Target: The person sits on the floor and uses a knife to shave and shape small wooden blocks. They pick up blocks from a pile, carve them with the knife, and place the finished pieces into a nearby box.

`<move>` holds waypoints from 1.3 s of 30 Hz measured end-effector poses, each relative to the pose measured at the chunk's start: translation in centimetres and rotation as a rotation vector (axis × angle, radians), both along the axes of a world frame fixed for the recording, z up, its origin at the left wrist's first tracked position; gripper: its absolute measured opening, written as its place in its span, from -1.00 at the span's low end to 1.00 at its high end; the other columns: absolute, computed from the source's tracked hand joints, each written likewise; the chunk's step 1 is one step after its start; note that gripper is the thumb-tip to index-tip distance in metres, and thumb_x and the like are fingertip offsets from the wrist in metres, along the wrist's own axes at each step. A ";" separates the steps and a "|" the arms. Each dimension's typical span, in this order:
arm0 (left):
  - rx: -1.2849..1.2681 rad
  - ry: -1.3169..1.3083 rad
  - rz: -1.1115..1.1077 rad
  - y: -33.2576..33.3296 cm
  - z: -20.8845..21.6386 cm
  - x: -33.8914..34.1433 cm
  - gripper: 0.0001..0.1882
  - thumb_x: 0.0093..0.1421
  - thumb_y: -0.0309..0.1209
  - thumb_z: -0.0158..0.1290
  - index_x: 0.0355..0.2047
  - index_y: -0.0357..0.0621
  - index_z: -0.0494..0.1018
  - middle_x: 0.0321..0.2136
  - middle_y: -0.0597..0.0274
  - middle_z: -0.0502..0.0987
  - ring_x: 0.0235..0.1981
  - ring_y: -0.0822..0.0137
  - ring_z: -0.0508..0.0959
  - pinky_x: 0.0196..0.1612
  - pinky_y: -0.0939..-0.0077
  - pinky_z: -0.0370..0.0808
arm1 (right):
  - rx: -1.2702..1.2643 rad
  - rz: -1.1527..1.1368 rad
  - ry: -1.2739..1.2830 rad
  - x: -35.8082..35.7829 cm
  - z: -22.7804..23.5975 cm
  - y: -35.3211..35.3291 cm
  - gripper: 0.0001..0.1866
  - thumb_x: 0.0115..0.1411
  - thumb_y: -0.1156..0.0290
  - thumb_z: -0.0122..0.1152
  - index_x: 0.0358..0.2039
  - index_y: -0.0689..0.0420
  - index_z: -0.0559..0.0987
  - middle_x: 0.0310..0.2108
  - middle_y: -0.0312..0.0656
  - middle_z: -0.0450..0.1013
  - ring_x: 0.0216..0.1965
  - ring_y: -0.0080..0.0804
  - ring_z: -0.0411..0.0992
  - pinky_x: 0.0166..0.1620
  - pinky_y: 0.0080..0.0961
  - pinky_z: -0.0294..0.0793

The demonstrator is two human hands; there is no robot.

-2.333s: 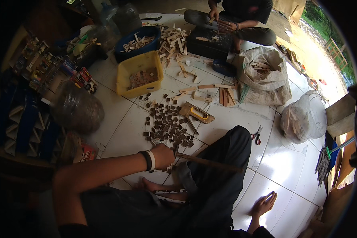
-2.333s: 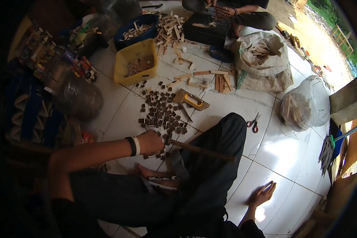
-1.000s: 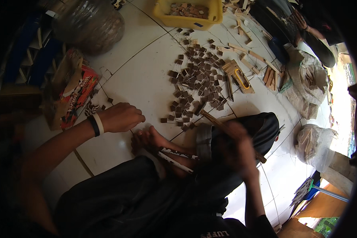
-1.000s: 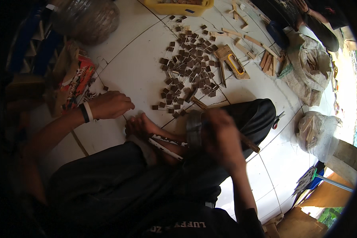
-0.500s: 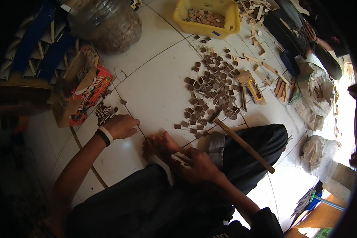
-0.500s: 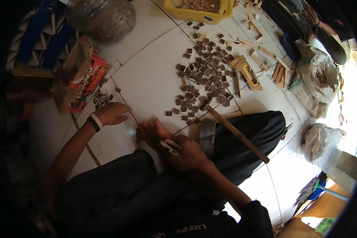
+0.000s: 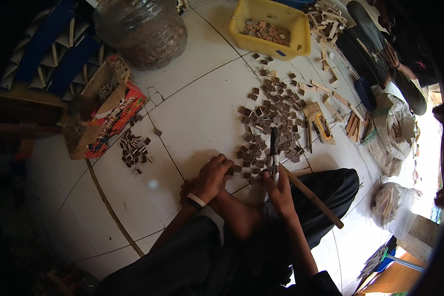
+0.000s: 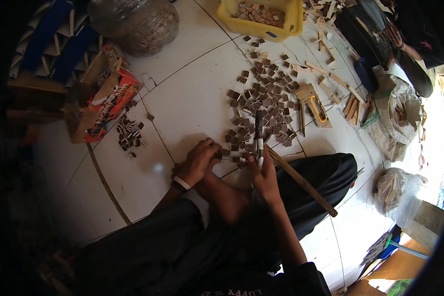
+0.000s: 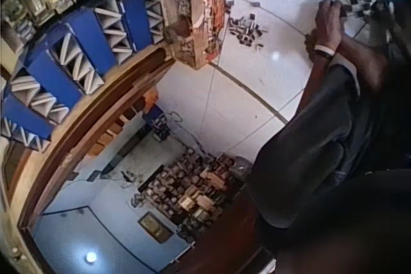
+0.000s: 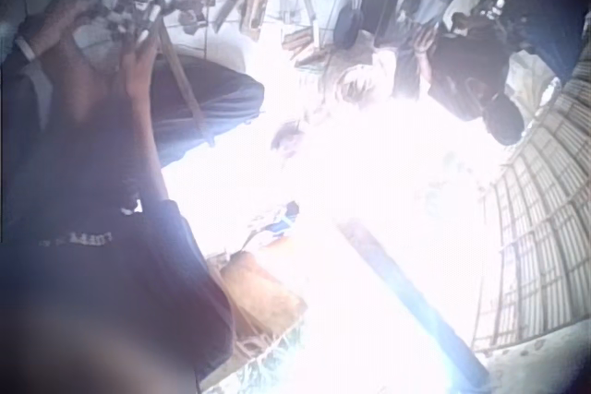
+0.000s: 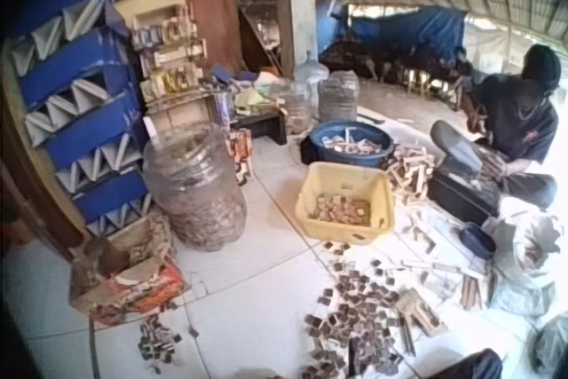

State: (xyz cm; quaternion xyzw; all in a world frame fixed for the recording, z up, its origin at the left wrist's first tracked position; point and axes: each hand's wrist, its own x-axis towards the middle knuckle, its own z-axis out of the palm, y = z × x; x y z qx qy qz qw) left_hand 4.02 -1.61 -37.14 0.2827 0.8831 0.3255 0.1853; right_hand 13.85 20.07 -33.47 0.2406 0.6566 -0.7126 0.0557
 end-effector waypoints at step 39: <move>1.147 -0.699 0.521 0.6 15.0 -0.6 -0.73 0.26 -0.71 0.21 -0.05 -0.34 0.49 -0.15 0.21 0.54 -0.07 0.41 0.62 0.10 0.39 0.65 | 0.400 0.252 0.313 1.9 5.6 -6.2 -0.25 0.31 0.68 0.13 0.48 0.35 0.12 0.15 0.29 0.36 0.09 0.20 0.42 0.15 -0.08 0.42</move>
